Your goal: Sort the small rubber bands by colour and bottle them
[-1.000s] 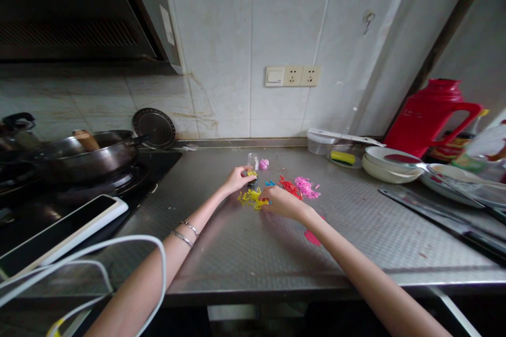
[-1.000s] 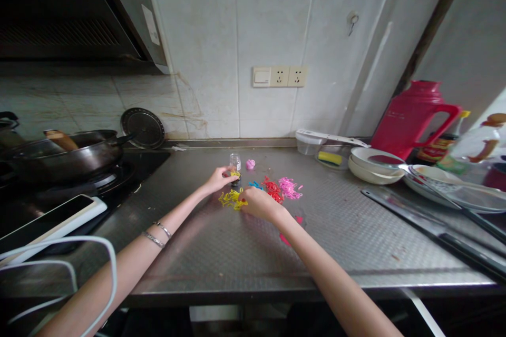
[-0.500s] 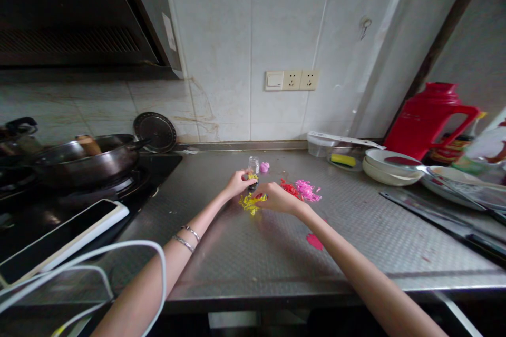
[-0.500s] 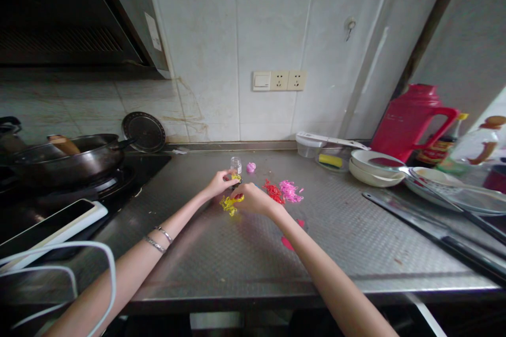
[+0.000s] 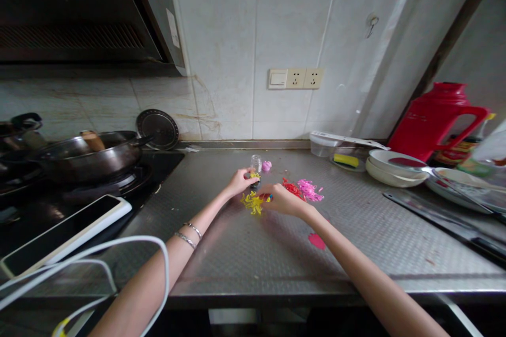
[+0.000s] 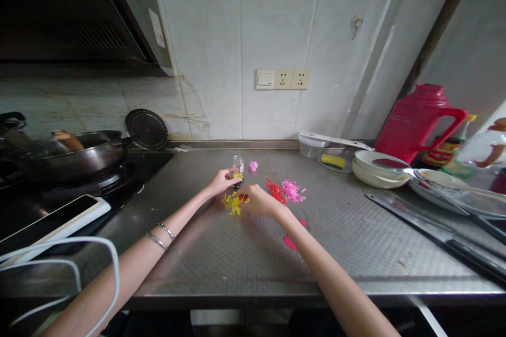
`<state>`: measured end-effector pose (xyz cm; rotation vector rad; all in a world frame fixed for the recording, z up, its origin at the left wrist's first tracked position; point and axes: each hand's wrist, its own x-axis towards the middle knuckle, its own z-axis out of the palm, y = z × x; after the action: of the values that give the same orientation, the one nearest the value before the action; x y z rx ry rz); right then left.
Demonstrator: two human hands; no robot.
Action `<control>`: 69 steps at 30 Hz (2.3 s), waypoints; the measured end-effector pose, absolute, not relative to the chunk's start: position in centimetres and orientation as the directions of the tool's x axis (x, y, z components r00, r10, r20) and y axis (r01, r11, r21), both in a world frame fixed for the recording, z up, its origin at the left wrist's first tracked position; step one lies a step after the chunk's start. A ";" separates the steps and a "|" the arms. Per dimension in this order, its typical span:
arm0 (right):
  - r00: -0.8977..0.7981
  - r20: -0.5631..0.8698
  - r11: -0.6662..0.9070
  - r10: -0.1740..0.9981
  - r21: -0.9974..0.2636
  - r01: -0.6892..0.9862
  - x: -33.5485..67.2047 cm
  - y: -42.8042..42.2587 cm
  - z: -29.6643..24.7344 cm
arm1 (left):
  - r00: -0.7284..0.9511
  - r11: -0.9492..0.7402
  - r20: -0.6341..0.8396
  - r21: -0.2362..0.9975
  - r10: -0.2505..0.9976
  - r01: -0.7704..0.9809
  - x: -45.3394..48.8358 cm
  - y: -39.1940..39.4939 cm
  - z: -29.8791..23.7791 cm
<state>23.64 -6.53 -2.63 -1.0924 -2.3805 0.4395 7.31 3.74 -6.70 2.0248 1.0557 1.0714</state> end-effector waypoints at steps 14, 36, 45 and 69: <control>-0.513 0.301 0.576 0.804 -0.605 0.550 24.7 -6.4 0.1 | 0.345 -0.510 0.390 0.759 0.854 0.404 7.4 3.9 -6.8; -0.415 0.199 0.439 0.888 -0.639 0.632 24.1 4.0 7.4 | 0.347 -0.496 0.370 0.762 0.861 0.417 7.2 3.1 -6.0; -0.437 0.121 0.450 0.891 -0.354 0.820 22.3 3.7 8.5 | 0.358 -0.522 0.393 0.741 0.847 0.422 7.2 3.2 -6.2; -0.345 0.021 0.337 0.938 -0.279 0.899 21.0 3.1 9.4 | 0.364 -0.537 0.407 0.737 0.838 0.411 7.2 3.4 -6.4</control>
<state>21.03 3.06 9.39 -1.6818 -2.4173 0.3264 7.20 3.39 -6.37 2.1072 1.0785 1.0733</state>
